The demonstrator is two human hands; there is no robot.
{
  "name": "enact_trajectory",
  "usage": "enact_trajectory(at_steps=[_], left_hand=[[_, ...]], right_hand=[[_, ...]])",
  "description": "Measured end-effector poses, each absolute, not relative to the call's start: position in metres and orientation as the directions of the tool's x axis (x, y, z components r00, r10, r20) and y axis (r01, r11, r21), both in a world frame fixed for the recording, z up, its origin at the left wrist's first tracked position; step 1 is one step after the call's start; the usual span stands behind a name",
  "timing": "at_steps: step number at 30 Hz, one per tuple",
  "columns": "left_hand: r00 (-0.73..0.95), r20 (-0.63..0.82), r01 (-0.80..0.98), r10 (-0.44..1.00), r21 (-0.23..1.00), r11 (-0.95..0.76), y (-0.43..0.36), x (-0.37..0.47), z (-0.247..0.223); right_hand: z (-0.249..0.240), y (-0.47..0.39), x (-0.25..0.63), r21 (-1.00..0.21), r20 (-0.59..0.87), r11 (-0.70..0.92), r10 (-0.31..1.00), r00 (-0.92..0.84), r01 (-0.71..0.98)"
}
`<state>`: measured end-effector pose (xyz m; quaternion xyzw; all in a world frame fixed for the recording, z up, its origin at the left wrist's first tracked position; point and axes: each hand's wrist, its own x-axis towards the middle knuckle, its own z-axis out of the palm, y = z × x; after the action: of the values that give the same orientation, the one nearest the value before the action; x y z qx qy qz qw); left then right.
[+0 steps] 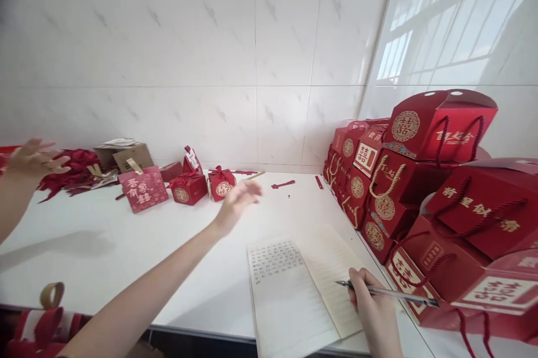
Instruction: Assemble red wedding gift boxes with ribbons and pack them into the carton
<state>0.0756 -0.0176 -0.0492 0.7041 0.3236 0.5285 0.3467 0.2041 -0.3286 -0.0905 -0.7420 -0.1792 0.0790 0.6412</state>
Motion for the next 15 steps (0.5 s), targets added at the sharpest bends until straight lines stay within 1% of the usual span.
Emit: enact_trajectory(at_steps=[4, 8, 12, 15], left_hand=[[-0.024, 0.490, 0.263, 0.871, 0.844, -0.468, 0.025, 0.046, -0.026], [-0.179, 0.401, 0.381, 0.899, 0.870, -0.312, 0.052, 0.005, -0.039], [-0.241, 0.304, 0.457, 0.921, 0.873, -0.169, 0.064, -0.010, -0.058], [-0.200, 0.314, 0.508, 0.928, 0.843, -0.176, 0.068, -0.004, -0.061]], right_hand=[[-0.101, -0.329, 0.211, -0.983, 0.096, -0.105, 0.385, 0.918, 0.147], [-0.104, -0.328, 0.214, -0.978, 0.085, -0.143, 0.396, 0.914, 0.153], [-0.100, -0.326, 0.213, -0.967, 0.089, -0.184, 0.398, 0.913, 0.175], [-0.098, -0.325, 0.212, -0.963, 0.076, -0.210, 0.389, 0.918, 0.169]])
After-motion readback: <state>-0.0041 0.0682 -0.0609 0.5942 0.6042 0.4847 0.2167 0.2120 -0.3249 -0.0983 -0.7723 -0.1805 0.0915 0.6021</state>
